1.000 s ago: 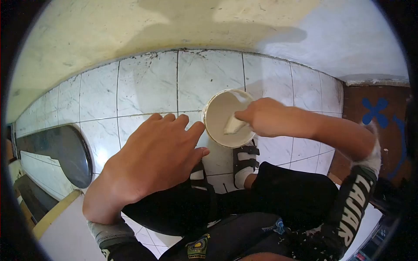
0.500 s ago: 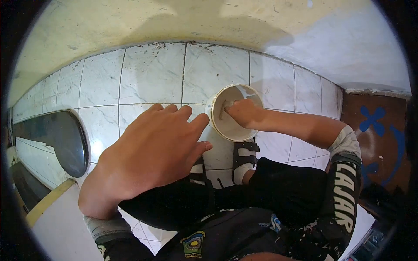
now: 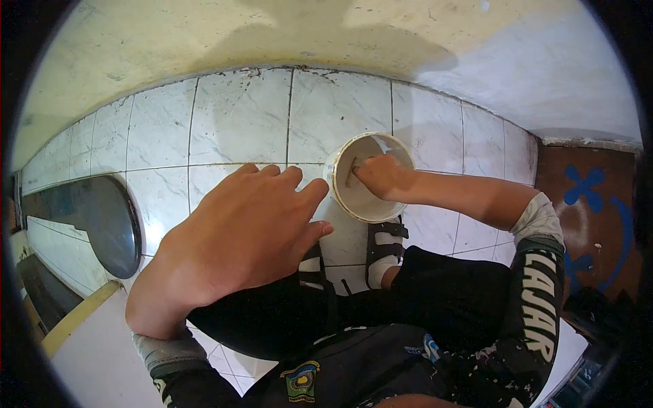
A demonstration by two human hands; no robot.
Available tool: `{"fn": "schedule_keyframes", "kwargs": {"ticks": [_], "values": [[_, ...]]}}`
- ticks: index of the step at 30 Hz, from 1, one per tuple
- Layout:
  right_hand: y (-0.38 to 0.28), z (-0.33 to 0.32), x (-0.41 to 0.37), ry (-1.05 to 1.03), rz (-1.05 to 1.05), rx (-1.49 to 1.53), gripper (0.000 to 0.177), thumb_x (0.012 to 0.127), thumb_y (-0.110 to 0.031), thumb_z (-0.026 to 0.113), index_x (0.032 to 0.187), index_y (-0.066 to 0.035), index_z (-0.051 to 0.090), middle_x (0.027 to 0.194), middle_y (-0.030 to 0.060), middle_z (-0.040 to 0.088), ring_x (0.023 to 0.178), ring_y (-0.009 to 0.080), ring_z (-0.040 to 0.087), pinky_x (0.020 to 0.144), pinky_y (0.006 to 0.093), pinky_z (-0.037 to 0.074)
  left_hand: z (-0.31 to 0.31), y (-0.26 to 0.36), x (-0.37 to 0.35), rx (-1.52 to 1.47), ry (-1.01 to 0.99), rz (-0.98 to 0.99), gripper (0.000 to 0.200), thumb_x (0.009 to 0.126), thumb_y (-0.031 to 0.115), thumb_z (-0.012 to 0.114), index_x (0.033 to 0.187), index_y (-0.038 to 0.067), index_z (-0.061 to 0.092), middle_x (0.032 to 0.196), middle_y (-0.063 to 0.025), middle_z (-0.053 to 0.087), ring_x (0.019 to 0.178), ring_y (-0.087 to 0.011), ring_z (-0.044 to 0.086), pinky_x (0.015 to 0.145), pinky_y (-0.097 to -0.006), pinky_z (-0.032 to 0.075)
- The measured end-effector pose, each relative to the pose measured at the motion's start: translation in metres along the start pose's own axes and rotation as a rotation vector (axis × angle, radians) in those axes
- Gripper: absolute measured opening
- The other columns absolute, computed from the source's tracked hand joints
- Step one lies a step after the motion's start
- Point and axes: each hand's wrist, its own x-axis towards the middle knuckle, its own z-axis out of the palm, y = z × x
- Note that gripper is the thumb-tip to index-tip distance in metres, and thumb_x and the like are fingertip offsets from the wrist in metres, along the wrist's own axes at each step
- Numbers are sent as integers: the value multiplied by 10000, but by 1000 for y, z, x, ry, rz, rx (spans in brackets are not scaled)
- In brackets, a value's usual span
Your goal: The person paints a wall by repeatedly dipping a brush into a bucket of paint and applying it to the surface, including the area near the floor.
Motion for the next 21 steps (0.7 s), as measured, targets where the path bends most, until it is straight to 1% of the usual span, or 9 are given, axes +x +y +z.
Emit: {"fn": "schedule_keyframes", "kwargs": {"ticks": [5,7,9,12,17,21], "values": [[0,0,0,28,-14,18,176,833,-88,634,938,-21,758,930,217,743,861,374,750,718,457,612,-2,1,2,5,-15,-8,421,1023,354,595,1293,30,586,1052,-180,673,992,-352,664,921,-445,508],[0,-1,0,-9,-1,9,177,833,-94,637,943,-28,760,919,215,744,853,373,751,705,461,613,-2,2,2,1,-29,-17,422,1022,355,596,1291,30,587,1054,-181,672,992,-354,663,921,-443,508],[1,1,1,-1,-2,17,175,832,-93,639,942,-29,760,925,215,744,857,373,751,706,461,613,-1,2,1,-7,-4,-6,422,1019,357,601,1289,32,590,1049,-177,669,989,-353,662,920,-442,507],[2,3,1,-7,4,13,170,830,-89,643,940,-30,759,933,217,744,861,374,751,709,464,614,-2,2,2,4,-31,-23,425,1014,358,607,1287,33,591,1040,-172,667,987,-351,661,917,-444,505],[4,6,4,-22,32,27,172,828,-80,647,949,-31,759,936,216,746,863,376,751,713,463,615,-2,4,4,5,-23,-20,425,1008,356,614,1286,36,592,1038,-166,666,999,-350,656,917,-444,504],[3,0,3,-90,32,28,214,826,-82,659,1011,-34,757,1000,212,748,897,382,750,730,456,619,-3,4,6,5,-46,-27,420,1007,353,617,1286,41,593,1045,-167,666,1006,-347,655,922,-439,501]]}}
